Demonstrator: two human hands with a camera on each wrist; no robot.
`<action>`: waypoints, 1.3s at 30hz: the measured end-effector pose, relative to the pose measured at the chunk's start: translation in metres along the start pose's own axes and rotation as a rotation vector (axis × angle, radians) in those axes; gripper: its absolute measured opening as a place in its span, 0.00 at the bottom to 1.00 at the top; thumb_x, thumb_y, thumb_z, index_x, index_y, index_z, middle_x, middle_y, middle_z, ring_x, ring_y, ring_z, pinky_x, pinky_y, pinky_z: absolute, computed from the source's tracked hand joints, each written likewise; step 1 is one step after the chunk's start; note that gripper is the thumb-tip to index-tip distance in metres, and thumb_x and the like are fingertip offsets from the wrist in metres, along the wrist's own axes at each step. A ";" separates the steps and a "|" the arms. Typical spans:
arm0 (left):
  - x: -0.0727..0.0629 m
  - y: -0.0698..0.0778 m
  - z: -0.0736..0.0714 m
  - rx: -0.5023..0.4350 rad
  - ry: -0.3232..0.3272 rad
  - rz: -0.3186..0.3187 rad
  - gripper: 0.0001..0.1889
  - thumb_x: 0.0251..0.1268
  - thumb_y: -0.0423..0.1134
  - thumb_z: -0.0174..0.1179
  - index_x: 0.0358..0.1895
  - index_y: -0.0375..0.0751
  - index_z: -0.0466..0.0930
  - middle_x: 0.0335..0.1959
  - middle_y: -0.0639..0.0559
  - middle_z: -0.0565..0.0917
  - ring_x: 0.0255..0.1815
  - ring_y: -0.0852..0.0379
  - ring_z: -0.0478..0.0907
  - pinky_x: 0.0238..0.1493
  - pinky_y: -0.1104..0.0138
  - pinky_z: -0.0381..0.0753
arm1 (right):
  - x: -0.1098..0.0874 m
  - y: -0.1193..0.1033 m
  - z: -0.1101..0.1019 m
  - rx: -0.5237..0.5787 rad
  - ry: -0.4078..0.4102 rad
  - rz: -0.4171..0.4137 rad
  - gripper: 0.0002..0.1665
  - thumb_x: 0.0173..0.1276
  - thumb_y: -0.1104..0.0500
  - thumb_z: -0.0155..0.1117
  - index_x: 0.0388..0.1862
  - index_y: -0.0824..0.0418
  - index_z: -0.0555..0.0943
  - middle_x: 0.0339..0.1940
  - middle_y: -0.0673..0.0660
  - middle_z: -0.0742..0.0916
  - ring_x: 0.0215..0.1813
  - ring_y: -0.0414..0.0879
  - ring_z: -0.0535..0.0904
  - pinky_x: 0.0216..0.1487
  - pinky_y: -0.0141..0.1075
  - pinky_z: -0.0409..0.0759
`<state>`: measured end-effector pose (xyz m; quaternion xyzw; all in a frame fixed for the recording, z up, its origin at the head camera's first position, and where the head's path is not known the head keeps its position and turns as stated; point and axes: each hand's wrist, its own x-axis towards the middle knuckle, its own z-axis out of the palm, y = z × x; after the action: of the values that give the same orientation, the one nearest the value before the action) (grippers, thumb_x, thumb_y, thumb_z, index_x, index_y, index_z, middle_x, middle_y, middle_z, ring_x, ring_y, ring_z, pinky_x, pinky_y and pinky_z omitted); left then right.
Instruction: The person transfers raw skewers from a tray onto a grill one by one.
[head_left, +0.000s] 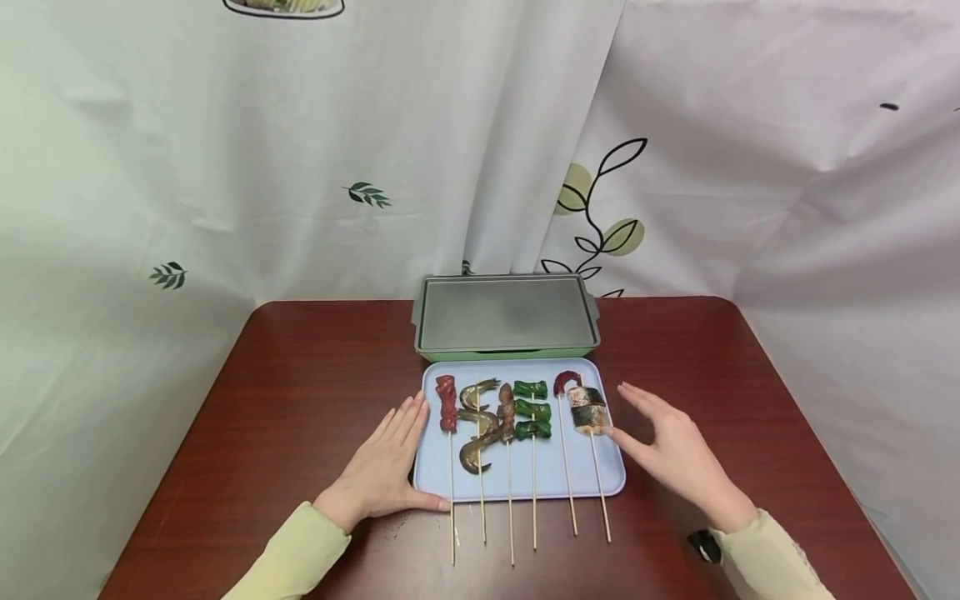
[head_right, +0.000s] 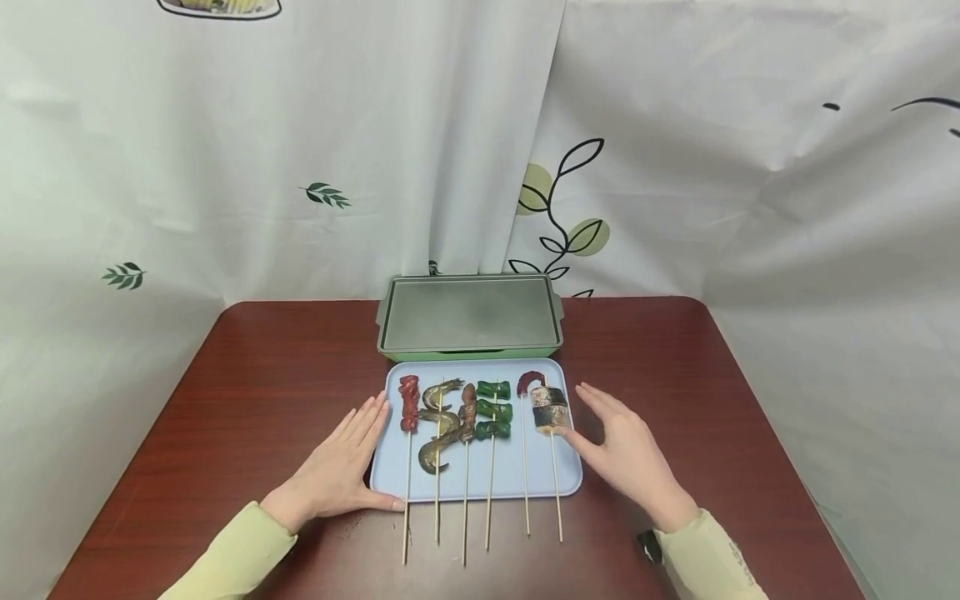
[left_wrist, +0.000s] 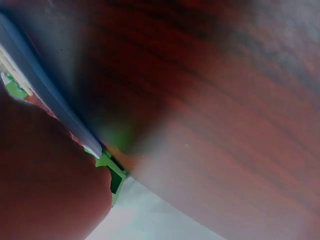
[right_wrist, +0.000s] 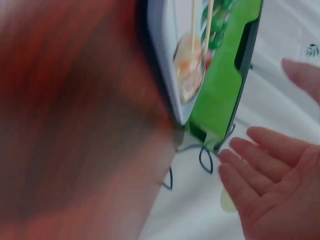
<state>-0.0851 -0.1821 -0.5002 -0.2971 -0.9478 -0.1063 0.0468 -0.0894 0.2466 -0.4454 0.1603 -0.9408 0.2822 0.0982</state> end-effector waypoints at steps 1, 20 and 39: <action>0.000 0.000 0.000 -0.001 -0.008 -0.006 0.76 0.39 0.88 0.56 0.78 0.23 0.53 0.80 0.31 0.51 0.79 0.37 0.51 0.76 0.48 0.54 | -0.002 -0.003 0.001 0.020 -0.003 0.025 0.38 0.62 0.52 0.78 0.66 0.70 0.79 0.64 0.65 0.82 0.65 0.62 0.77 0.60 0.60 0.76; 0.005 0.005 -0.010 0.034 -0.113 -0.038 0.74 0.44 0.86 0.55 0.78 0.24 0.50 0.81 0.32 0.50 0.81 0.38 0.48 0.78 0.50 0.50 | -0.022 -0.022 0.029 0.276 -0.159 0.438 0.13 0.57 0.59 0.81 0.40 0.64 0.91 0.19 0.45 0.87 0.25 0.40 0.84 0.29 0.31 0.78; 0.001 0.006 -0.010 0.030 -0.125 -0.054 0.73 0.44 0.87 0.54 0.79 0.25 0.51 0.80 0.33 0.51 0.80 0.39 0.49 0.78 0.49 0.52 | -0.025 -0.019 0.035 0.558 -0.217 0.499 0.15 0.63 0.69 0.72 0.46 0.77 0.83 0.21 0.57 0.86 0.23 0.50 0.85 0.26 0.37 0.86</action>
<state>-0.0822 -0.1787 -0.4894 -0.2769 -0.9580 -0.0744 -0.0106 -0.0628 0.2183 -0.4718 -0.0241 -0.8429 0.5237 -0.1210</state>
